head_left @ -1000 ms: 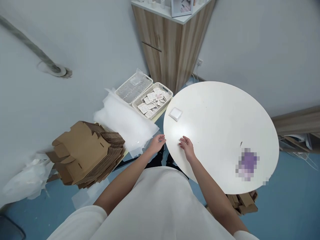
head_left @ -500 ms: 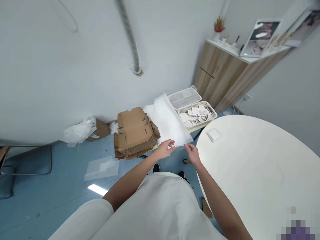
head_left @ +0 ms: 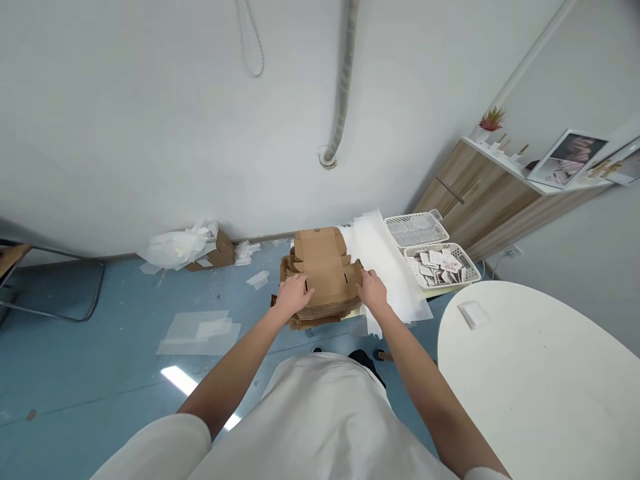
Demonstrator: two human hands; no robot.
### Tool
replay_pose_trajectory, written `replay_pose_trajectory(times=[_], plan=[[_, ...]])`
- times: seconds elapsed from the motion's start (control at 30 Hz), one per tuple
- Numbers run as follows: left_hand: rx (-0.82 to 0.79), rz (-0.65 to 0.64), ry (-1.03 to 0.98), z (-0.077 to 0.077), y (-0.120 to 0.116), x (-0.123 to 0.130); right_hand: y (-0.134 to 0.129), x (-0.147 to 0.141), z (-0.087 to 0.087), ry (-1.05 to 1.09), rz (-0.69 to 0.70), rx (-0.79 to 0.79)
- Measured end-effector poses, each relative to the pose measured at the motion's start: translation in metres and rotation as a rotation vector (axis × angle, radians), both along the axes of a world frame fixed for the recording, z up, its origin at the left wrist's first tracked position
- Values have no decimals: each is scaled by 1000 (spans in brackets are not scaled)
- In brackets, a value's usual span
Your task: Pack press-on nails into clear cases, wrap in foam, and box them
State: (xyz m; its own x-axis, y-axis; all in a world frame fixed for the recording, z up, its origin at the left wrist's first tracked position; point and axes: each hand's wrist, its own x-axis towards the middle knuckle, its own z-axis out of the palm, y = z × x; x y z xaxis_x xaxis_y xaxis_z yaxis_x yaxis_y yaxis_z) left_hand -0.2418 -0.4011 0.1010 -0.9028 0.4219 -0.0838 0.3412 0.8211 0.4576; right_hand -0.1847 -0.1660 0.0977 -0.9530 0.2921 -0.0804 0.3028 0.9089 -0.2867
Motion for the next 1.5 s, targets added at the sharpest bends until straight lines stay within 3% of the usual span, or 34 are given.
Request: replay_pose_trajectory(times=[0.2,0.5,0.63,0.8,1.0,1.1,1.3,1.43,1.5], plan=[[75,21,-59,-15,-25,2,1,-12,-3,-106,-103,85],[36,-27,-75,-23,-27,2,-4,-23,3,-271,-106,104],[5,-64,-73,-15,-16,2,-1,-23,12,-197,-157,-65],[23,-198,-68,-1,12,7,6,-19,18,-52,-239,-282],[6,-307,-61,-1,27,9,12,-10,14,128,-266,-501],[-23,-363,-34,-1,27,7,11,-5,20,98,-229,-472],[-110,-344,36,0,33,8,-22,12,42,212,31,13],[-77,-340,103,2,33,9,-48,23,24,-51,364,-22],[-28,-339,144,4,30,9,-50,26,8,-142,331,-81]])
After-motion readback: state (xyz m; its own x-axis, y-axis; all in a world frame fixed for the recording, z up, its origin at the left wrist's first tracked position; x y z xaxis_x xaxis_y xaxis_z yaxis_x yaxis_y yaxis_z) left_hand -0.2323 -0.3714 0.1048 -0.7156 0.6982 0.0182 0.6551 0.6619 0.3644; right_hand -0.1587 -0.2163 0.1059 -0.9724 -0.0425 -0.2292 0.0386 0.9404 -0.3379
